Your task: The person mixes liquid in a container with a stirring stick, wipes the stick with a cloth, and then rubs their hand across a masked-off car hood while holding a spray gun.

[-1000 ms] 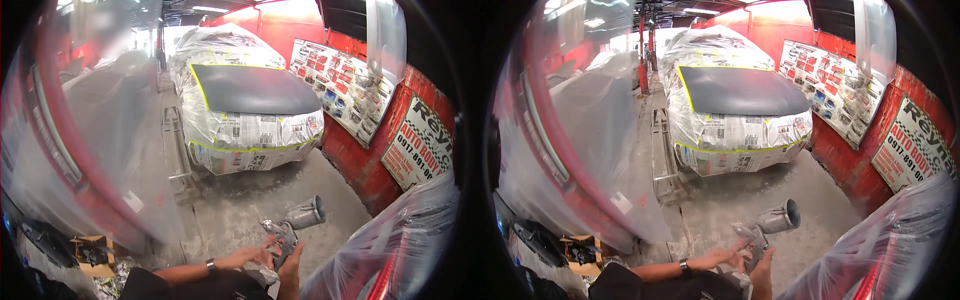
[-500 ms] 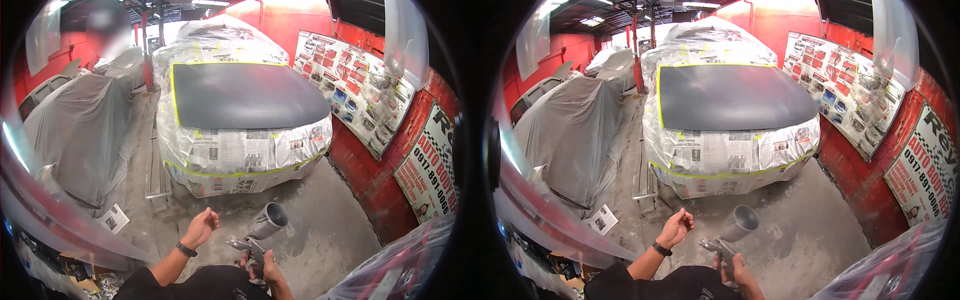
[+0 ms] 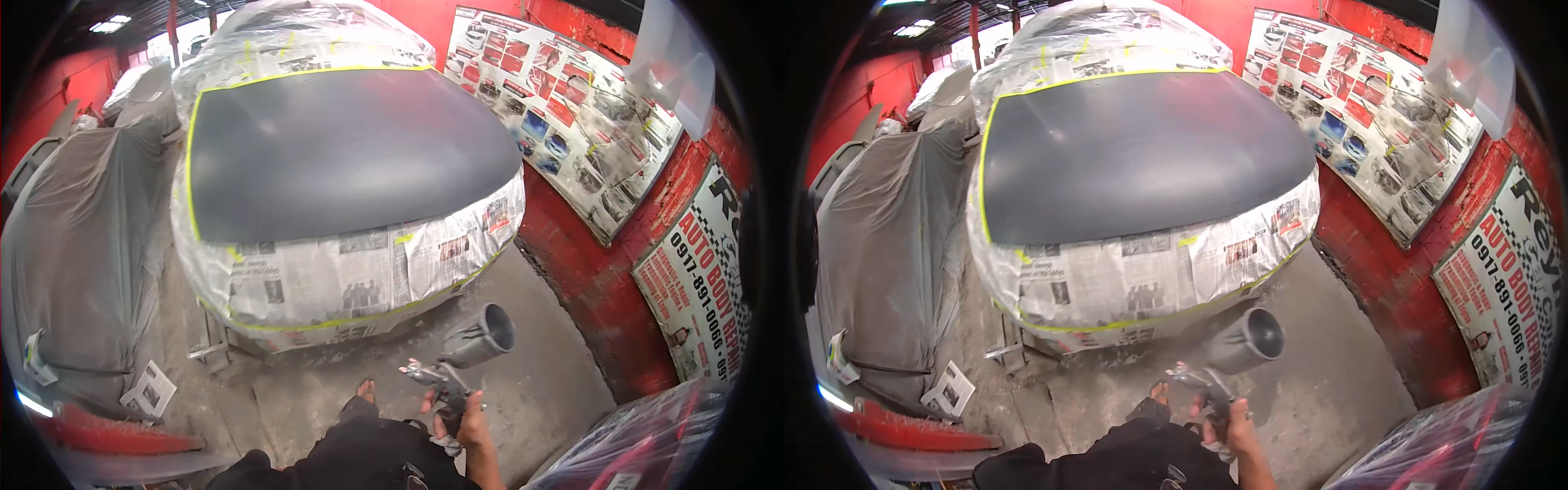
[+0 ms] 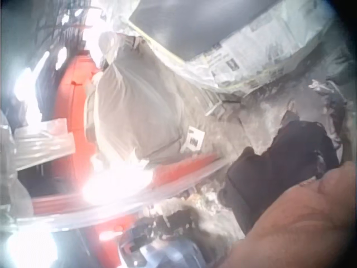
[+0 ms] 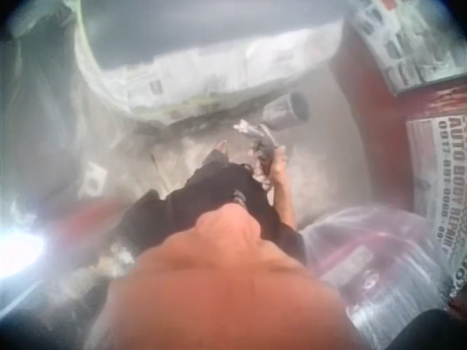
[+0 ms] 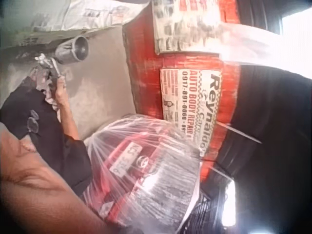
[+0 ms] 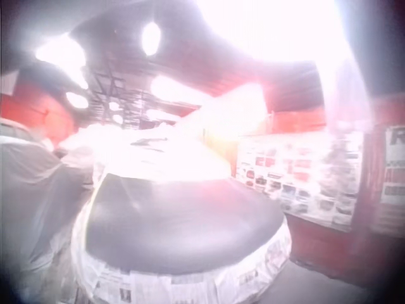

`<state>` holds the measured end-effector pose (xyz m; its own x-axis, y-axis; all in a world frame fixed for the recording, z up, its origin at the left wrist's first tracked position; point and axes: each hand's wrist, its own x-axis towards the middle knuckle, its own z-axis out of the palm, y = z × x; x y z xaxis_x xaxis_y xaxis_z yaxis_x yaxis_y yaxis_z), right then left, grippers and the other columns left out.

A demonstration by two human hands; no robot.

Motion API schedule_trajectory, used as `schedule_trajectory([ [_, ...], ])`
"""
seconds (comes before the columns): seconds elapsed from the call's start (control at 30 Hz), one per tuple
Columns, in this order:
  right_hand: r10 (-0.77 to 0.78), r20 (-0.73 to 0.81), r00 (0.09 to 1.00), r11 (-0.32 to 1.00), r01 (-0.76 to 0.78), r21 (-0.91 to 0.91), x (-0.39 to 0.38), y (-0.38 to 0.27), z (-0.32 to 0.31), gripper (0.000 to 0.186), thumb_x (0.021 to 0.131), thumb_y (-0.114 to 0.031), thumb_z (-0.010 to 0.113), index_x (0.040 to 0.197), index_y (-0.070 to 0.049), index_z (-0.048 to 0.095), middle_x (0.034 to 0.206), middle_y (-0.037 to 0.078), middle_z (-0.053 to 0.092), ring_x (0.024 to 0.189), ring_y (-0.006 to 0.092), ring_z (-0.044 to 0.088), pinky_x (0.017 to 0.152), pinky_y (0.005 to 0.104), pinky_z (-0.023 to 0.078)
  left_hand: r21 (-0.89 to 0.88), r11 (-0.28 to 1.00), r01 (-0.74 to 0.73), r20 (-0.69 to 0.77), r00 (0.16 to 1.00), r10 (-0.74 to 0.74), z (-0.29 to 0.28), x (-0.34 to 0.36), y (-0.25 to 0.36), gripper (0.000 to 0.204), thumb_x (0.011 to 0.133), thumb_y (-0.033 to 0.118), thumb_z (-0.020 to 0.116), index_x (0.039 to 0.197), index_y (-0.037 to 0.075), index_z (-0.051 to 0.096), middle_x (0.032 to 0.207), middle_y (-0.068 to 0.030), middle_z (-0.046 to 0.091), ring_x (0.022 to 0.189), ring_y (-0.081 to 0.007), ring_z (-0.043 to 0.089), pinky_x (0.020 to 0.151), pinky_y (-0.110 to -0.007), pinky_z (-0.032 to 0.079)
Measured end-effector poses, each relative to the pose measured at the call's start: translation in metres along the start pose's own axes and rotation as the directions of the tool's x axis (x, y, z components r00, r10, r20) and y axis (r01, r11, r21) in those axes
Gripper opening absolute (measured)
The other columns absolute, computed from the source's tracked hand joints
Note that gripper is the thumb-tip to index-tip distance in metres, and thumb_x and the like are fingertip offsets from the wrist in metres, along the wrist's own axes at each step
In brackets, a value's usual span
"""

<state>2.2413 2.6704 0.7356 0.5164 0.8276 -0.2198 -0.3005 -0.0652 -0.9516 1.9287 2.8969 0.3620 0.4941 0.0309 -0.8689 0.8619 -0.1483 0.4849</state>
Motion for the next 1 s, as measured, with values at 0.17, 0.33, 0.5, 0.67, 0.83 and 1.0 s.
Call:
schedule_trajectory([
  [0.17, -0.054, -0.210, 0.976, 0.997, 0.064, 0.043, 0.068, -0.041, -0.041, 0.108, 0.083, -0.094, 0.026, 0.113, 0.004, 0.061, 0.088, 0.017, 0.067, 0.043, 0.0178, 0.052, 0.040, 0.0266, 0.042, 0.007, 0.968, -0.252, 0.245, 0.939, 0.242, -0.067, 0.022, 0.099, 0.043, 0.102, 0.042, 0.051, 0.125, 0.008, 0.065, 0.121, -0.0182, 0.067, 0.112, -0.0280, 0.064, 0.089, -0.043, 0.050],
  [0.33, -0.147, -0.177, 0.973, 0.982, 0.165, 0.092, 0.138, -0.066, -0.065, 0.110, 0.082, -0.094, 0.029, 0.111, 0.007, 0.060, 0.083, 0.021, 0.066, 0.041, 0.0205, 0.053, 0.036, 0.0287, 0.044, -0.030, 0.928, -0.370, 0.329, 0.873, 0.359, -0.119, 0.032, 0.171, 0.044, 0.103, 0.042, 0.051, 0.127, 0.008, 0.064, 0.124, -0.0186, 0.065, 0.116, -0.0282, 0.062, 0.092, -0.043, 0.049],
  [0.5, -0.131, -0.039, 0.991, 0.990, 0.132, 0.038, 0.199, -0.084, -0.106, 0.110, 0.083, -0.093, 0.026, 0.113, 0.007, 0.059, 0.085, 0.020, 0.067, 0.041, 0.0199, 0.054, 0.037, 0.0280, 0.043, -0.081, 0.906, -0.415, 0.337, 0.844, 0.417, -0.139, 0.049, 0.220, 0.045, 0.103, 0.042, 0.051, 0.130, 0.008, 0.062, 0.128, -0.0189, 0.063, 0.119, -0.0284, 0.060, 0.095, -0.042, 0.047],
  [0.67, -0.130, -0.015, 0.991, 0.988, 0.130, 0.086, 0.267, -0.107, -0.167, 0.103, 0.087, -0.089, 0.027, 0.117, 0.005, 0.058, 0.092, 0.019, 0.067, 0.044, 0.0196, 0.055, 0.036, 0.0274, 0.042, -0.132, 0.886, -0.443, 0.254, 0.849, 0.463, -0.120, 0.070, 0.271, 0.046, 0.103, 0.042, 0.050, 0.132, 0.007, 0.061, 0.132, -0.0192, 0.061, 0.122, -0.0287, 0.058, 0.098, -0.042, 0.046],
  [0.83, -0.230, 0.011, 0.973, 0.973, 0.230, 0.006, 0.325, -0.143, -0.254, 0.089, 0.095, -0.079, 0.033, 0.122, 0.003, 0.056, 0.103, 0.019, 0.064, 0.049, 0.0184, 0.056, 0.033, 0.0247, 0.038, -0.184, 0.871, -0.455, 0.126, 0.868, 0.480, -0.068, 0.093, 0.335, 0.048, 0.103, 0.042, 0.050, 0.135, 0.007, 0.059, 0.136, -0.0196, 0.059, 0.125, -0.0289, 0.057, 0.101, -0.042, 0.044],
  [1.0, -0.244, -0.199, 0.949, 0.970, 0.236, -0.064, 0.388, -0.192, -0.319, 0.081, 0.100, -0.073, 0.031, 0.121, 0.001, 0.057, 0.094, 0.012, 0.063, 0.045, 0.0131, 0.048, 0.035, 0.0229, 0.036, -0.236, 0.853, -0.465, 0.034, 0.874, 0.485, -0.035, 0.102, 0.387, 0.050, 0.104, 0.042, 0.049, 0.138, 0.007, 0.057, 0.139, -0.0199, 0.057, 0.128, -0.0291, 0.055, 0.104, -0.041, 0.043],
])
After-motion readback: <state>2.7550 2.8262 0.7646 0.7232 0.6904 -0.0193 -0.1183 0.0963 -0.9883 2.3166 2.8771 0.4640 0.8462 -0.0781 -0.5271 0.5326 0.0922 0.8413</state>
